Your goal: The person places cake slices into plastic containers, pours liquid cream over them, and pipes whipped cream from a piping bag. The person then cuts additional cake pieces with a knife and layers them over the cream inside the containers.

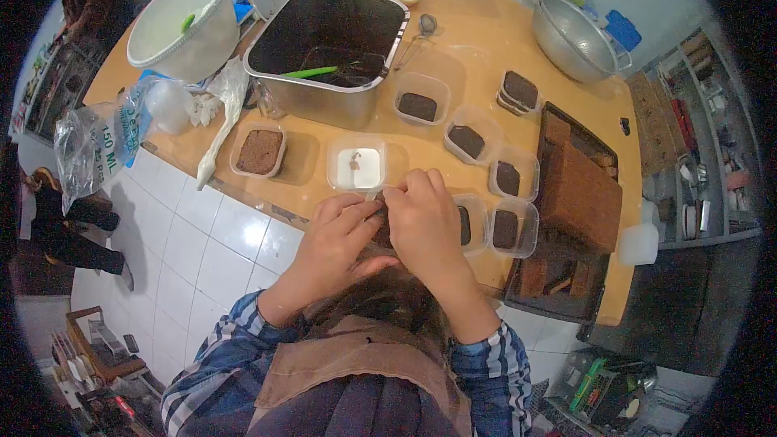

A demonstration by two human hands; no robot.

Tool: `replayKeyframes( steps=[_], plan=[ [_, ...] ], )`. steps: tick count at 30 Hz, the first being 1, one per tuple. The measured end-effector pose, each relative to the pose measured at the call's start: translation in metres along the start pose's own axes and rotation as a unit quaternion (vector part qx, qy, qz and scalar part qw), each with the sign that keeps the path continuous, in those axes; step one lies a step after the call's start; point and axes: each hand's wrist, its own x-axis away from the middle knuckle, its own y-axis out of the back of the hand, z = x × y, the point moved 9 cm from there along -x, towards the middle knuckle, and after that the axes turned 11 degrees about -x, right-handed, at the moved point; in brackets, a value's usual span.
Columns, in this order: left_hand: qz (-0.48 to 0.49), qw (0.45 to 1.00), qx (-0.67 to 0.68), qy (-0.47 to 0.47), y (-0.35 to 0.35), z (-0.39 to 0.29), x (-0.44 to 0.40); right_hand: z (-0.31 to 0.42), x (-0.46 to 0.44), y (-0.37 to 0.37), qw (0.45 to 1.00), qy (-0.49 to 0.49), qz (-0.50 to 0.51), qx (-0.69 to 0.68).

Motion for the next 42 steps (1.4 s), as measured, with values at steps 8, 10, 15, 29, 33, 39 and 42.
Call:
replayKeyframes(
  steps=[8,10,15,29,33,39,42],
  plan=[
    [-0.001,1.0,0.009,0.001,0.001,0.001,0.0,-0.003,-0.001,-0.005,0.999,-0.033,0.034,-0.026],
    [0.0,1.0,0.014,0.001,0.002,0.0,-0.001,-0.007,0.0,-0.006,0.998,-0.046,0.013,-0.046],
    [-0.003,1.0,0.016,0.0,0.003,0.0,-0.001,-0.01,-0.002,-0.006,0.996,-0.066,0.005,-0.051],
    [0.002,1.0,0.008,-0.009,0.0,-0.002,-0.002,-0.014,-0.004,-0.007,0.994,-0.104,0.006,0.031],
    [-0.005,1.0,0.007,-0.002,0.001,-0.002,-0.002,-0.018,-0.002,0.013,0.993,-0.11,-0.041,-0.025],
    [0.009,1.0,-0.013,-0.007,0.001,-0.008,-0.005,-0.02,0.014,0.056,0.991,-0.121,-0.037,-0.03],
    [0.023,0.999,-0.012,-0.023,-0.004,-0.016,-0.007,-0.017,0.016,0.046,0.994,-0.102,0.004,-0.027]
  ],
)
